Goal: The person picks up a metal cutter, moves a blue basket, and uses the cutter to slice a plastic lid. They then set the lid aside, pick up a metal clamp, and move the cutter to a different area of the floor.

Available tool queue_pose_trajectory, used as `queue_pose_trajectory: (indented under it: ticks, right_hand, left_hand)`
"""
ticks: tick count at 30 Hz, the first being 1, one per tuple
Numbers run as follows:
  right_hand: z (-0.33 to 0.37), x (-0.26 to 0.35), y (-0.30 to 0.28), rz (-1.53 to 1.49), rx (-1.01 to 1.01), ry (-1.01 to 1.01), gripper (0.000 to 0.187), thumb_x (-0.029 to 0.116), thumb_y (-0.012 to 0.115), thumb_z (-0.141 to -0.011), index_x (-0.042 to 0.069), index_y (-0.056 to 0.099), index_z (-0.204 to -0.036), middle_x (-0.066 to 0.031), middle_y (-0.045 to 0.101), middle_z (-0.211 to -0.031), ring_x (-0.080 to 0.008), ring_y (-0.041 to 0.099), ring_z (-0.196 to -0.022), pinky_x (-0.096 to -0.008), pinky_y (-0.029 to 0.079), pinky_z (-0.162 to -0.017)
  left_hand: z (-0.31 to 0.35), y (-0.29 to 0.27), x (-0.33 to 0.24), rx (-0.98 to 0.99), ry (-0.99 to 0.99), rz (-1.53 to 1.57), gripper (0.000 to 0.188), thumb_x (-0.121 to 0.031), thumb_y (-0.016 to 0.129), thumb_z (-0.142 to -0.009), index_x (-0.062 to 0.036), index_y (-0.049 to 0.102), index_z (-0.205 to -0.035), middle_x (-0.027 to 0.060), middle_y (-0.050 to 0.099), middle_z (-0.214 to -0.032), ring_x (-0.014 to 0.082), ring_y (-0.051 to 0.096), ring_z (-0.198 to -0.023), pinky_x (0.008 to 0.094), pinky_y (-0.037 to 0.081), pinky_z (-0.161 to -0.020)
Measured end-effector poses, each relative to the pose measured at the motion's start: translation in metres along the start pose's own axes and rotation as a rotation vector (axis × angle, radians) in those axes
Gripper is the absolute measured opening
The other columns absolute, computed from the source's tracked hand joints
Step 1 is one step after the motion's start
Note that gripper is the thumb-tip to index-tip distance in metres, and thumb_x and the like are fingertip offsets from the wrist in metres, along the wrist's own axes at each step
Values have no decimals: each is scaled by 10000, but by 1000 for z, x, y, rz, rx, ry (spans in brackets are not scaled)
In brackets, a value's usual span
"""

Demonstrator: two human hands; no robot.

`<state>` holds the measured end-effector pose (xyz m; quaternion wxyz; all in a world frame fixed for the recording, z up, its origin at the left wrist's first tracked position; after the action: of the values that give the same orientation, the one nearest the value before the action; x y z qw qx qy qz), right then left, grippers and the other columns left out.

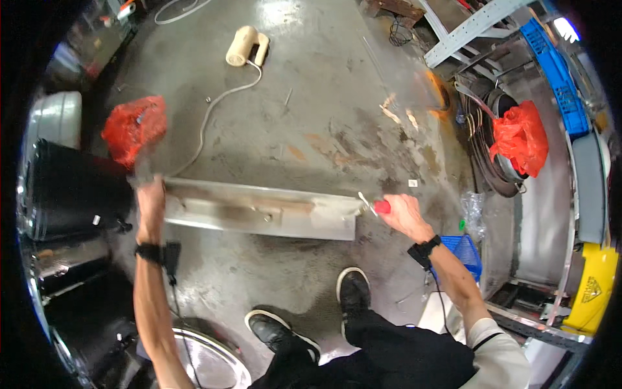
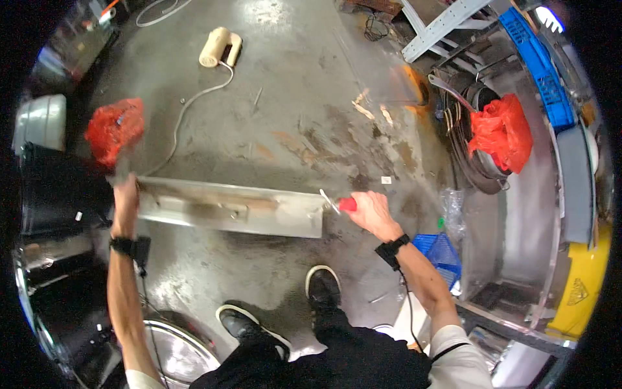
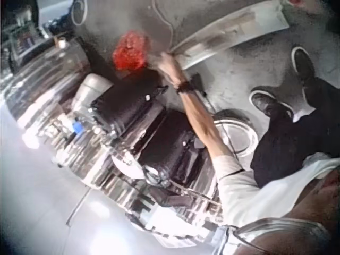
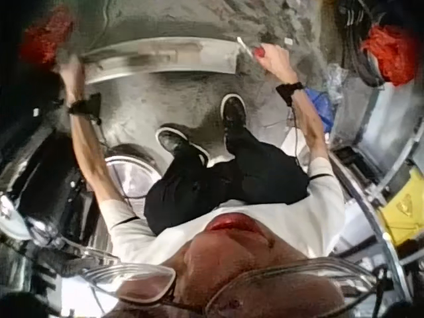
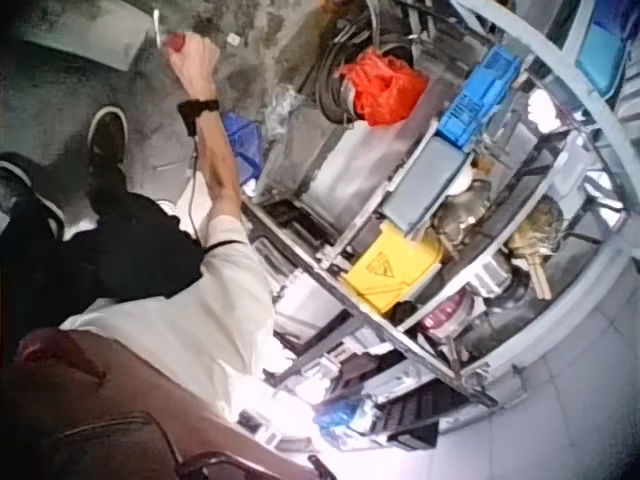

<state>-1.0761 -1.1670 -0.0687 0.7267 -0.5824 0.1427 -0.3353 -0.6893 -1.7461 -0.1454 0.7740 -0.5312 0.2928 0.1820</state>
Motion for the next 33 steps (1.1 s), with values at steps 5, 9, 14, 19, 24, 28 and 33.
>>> queue_pose_trajectory:
  ticks: [5,9,14,19,24,28,33]
  right_hand:
    - [-29,24,21,-55,-55,35,291,350,781,-847,70,701,-857,-219,721,-811,-449,708,-789,-530,558,-700]
    - [-5,20,0,-19,-22,92,296,343,783,-853,68,676,-835,-218,716,-791,-458,699,-771,-542,543,-675]
    - [33,20,31,35,-39,50,298,290,803,-840,61,616,-807,-208,684,-719,-462,686,-736,-540,519,-639]
    - [37,50,9,-128,93,45,348,276,816,-834,35,635,-1008,-238,707,-970,-426,700,-939,-495,561,-782]
    - [55,102,-47,-345,12,-257,720,217,839,-850,-20,528,-1455,-206,518,-1475,-432,488,-1367,-480,433,-1146]
    - [42,120,-38,-254,-78,-416,667,175,810,-890,-14,532,-1466,-202,584,-1414,-414,545,-1326,-477,455,-1128]
    - [41,115,-22,-410,32,-446,645,72,786,-895,-9,534,-1483,-211,682,-1239,-394,628,-1215,-459,474,-1113]
  left_hand:
    - [-87,-6,-63,-85,223,-125,563,-411,634,-969,146,697,-918,125,637,-690,209,609,-654,437,492,-600]
    - [-55,3,-93,88,56,146,544,-416,649,-976,18,577,-656,45,524,-585,179,500,-497,387,387,-469]
    - [-15,1,-18,76,-4,48,570,-482,583,-1033,-65,566,-646,-11,479,-560,119,446,-462,333,356,-442]
    - [30,-24,-41,49,82,65,623,-556,532,-1065,-87,542,-656,-29,464,-576,95,417,-493,297,328,-458]
    - [149,-8,-93,-41,283,6,618,-570,540,-1079,-68,549,-720,-23,454,-664,73,384,-624,275,296,-537]
    - [241,27,-95,169,245,260,510,-419,635,-1069,-34,535,-750,-51,428,-699,74,362,-665,298,288,-561]
    - [317,78,-57,371,48,312,462,-352,697,-1040,3,582,-769,-35,447,-656,68,381,-631,297,325,-530]
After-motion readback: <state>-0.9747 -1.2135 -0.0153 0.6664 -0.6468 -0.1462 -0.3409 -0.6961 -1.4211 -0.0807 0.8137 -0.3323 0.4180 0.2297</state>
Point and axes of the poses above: each hand's wrist, its own z-axis away from the middle knuckle, its own y-axis out of the palm, x = y × z, the point moved 7 cm from there along -z, towards the middle knuckle
